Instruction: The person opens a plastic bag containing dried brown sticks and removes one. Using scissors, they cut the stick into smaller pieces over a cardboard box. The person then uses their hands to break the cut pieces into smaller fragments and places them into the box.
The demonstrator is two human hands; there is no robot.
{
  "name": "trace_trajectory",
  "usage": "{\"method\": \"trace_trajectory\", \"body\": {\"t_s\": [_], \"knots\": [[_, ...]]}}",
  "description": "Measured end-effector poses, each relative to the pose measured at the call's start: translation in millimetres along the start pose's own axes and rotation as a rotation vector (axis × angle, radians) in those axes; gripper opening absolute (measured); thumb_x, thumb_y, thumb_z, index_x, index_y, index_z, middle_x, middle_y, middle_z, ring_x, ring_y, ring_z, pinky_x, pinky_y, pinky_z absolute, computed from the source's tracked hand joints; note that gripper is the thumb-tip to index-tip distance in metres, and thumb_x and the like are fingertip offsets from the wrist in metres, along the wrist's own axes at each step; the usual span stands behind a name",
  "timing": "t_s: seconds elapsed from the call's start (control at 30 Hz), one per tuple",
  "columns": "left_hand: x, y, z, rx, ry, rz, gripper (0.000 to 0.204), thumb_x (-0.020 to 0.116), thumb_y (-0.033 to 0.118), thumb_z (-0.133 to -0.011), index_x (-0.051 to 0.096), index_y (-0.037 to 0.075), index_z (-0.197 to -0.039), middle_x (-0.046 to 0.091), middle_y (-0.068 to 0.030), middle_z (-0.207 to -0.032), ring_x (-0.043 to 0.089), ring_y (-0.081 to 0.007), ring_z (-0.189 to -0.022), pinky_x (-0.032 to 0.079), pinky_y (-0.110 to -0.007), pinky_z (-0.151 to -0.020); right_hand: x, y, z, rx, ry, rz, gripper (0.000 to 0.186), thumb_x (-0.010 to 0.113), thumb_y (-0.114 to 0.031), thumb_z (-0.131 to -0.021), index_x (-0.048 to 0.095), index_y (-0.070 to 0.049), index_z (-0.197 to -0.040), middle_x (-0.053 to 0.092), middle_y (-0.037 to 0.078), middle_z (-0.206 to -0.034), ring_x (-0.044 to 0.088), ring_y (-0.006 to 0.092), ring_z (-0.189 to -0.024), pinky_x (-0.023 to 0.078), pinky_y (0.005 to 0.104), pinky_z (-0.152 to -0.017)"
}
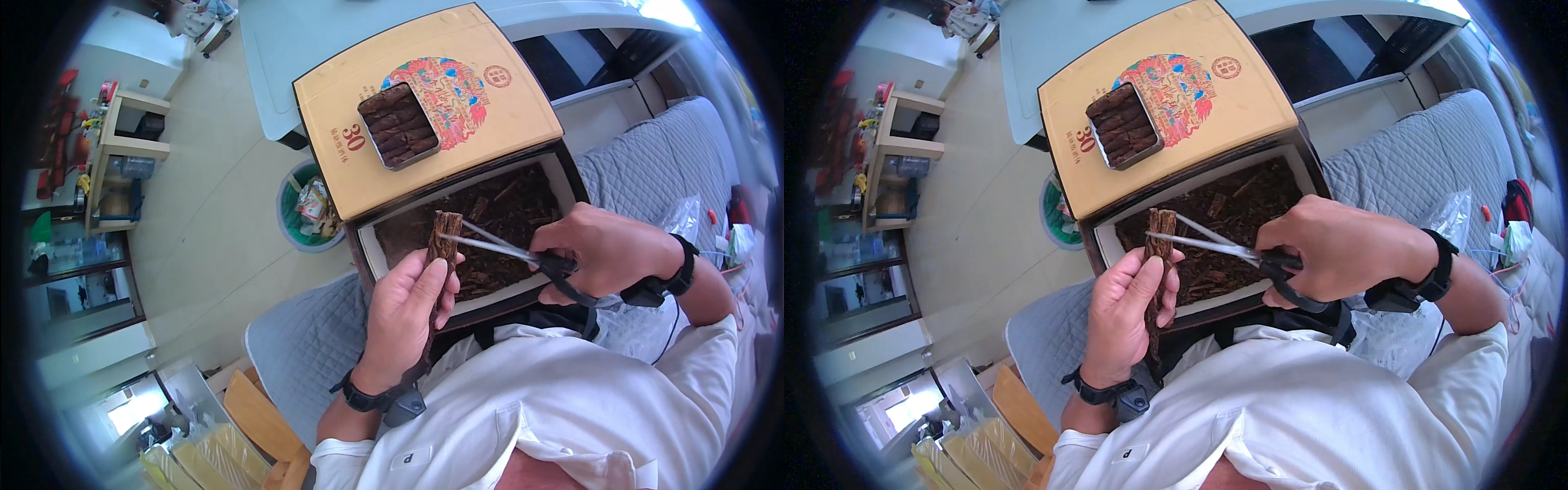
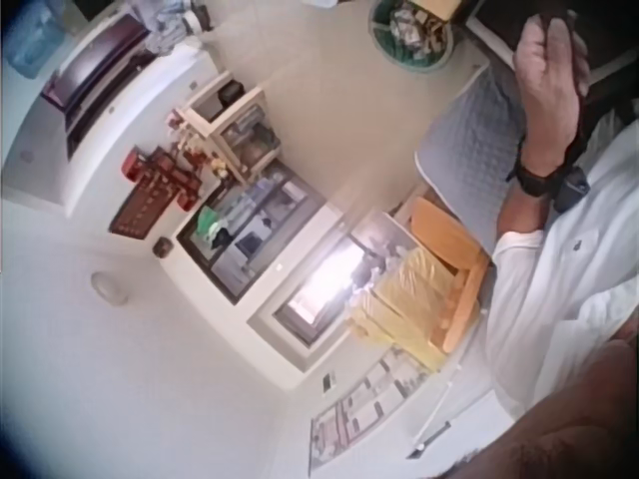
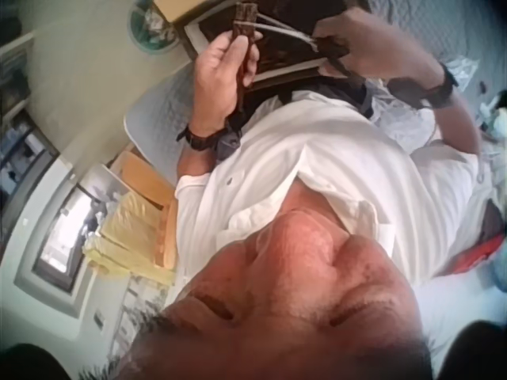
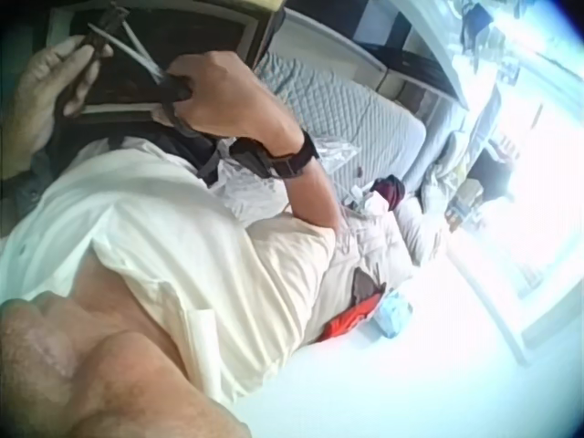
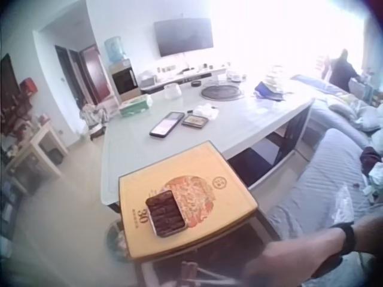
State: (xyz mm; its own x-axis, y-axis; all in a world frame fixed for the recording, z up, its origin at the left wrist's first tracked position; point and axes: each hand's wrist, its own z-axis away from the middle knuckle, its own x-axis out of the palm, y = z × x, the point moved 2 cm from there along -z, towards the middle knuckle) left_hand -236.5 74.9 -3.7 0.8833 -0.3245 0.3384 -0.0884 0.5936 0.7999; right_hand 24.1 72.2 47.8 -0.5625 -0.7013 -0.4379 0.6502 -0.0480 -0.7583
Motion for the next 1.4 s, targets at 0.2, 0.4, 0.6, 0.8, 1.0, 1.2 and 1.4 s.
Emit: {"method": "trace_trajectory", "body": {"t_s": [0.2,0.4,0.6,0.8,1.0,1.2,1.4], "knots": [[1.4,-4.9,-3.6,-0.029,-0.014,-0.030,0.019,0.055,0.020,-0.108,0.063,0.003,-0.109,0.064,-0.0020,-0.089,0.054,-0.0055,-0.069,0.042,-0.020,-0.053,8.2,-2.4,-17.3,-0.038,-0.070,0.012,0.035,0.080,-0.026,-0.081,0.069,0.005,-0.091,0.065,0.021,-0.072,0.063,0.0399,-0.067,0.050,0.0427,-0.061],[6.9,-3.6,-5.8,-0.048,0.001,-0.053,0.019,0.054,0.017,-0.109,0.062,0.002,-0.101,0.061,-0.0009,-0.086,0.051,-0.0031,-0.063,0.040,-0.019,-0.050,7.6,-3.6,-25.8,-0.019,-0.089,-0.014,0.038,0.079,-0.030,-0.082,0.070,0.006,-0.091,0.065,0.022,-0.072,0.064,0.0392,-0.067,0.050,0.0437,-0.062],[6.0,-5.0,-8.2,-0.077,-0.016,-0.059,0.016,0.056,0.019,-0.108,0.063,0.005,-0.108,0.063,-0.0010,-0.088,0.053,-0.0046,-0.068,0.040,-0.020,-0.052,10.8,6.7,-32.0,-0.037,-0.102,-0.005,0.038,0.083,-0.034,-0.084,0.070,0.001,-0.092,0.064,0.014,-0.069,0.061,0.0308,-0.062,0.047,0.0411,-0.058],[9.3,-6.7,-11.5,-0.107,-0.022,-0.085,0.017,0.057,0.019,-0.107,0.065,0.004,-0.109,0.063,-0.0003,-0.086,0.053,-0.0043,-0.066,0.040,-0.020,-0.051,10.5,5.0,-34.8,0.031,-0.133,-0.030,0.041,0.082,-0.034,-0.084,0.067,0.003,-0.089,0.066,0.016,-0.070,0.063,0.0336,-0.064,0.048,0.0422,-0.059],[8.9,-5.9,-16.0,-0.147,-0.035,-0.083,0.021,0.057,0.021,-0.107,0.066,0.003,-0.113,0.062,-0.0001,-0.086,0.052,-0.0043,-0.065,0.040,-0.019,-0.051,16.6,16.2,-37.6,-0.051,-0.069,-0.070,0.036,0.080,-0.029,-0.084,0.069,0.004,-0.095,0.066,0.015,-0.069,0.063,0.0282,-0.062,0.048,0.0396,-0.059],[3.4,-5.1,-26.1,-0.199,-0.066,-0.003,0.026,0.057,0.024,-0.107,0.066,0.002,-0.118,0.060,0.0002,-0.085,0.051,-0.0046,-0.065,0.037,-0.018,-0.050,22.0,25.3,-40.5,-0.089,0.016,-0.191,0.026,0.077,-0.019,-0.083,0.072,0.006,-0.089,0.064,0.013,-0.065,0.058,0.0207,-0.055,0.047,0.0348,-0.054],[-5.2,-9.3,-39.7,-0.286,-0.113,0.069,0.028,0.057,0.024,-0.107,0.065,0.000,-0.119,0.061,-0.0004,-0.085,0.050,-0.0052,-0.065,0.035,-0.018,-0.050,21.7,29.9,-43.7,-0.084,0.033,-0.199,0.023,0.075,-0.013,-0.082,0.073,0.010,-0.085,0.067,0.020,-0.068,0.065,0.0290,-0.059,0.053,0.0377,-0.060]]}}
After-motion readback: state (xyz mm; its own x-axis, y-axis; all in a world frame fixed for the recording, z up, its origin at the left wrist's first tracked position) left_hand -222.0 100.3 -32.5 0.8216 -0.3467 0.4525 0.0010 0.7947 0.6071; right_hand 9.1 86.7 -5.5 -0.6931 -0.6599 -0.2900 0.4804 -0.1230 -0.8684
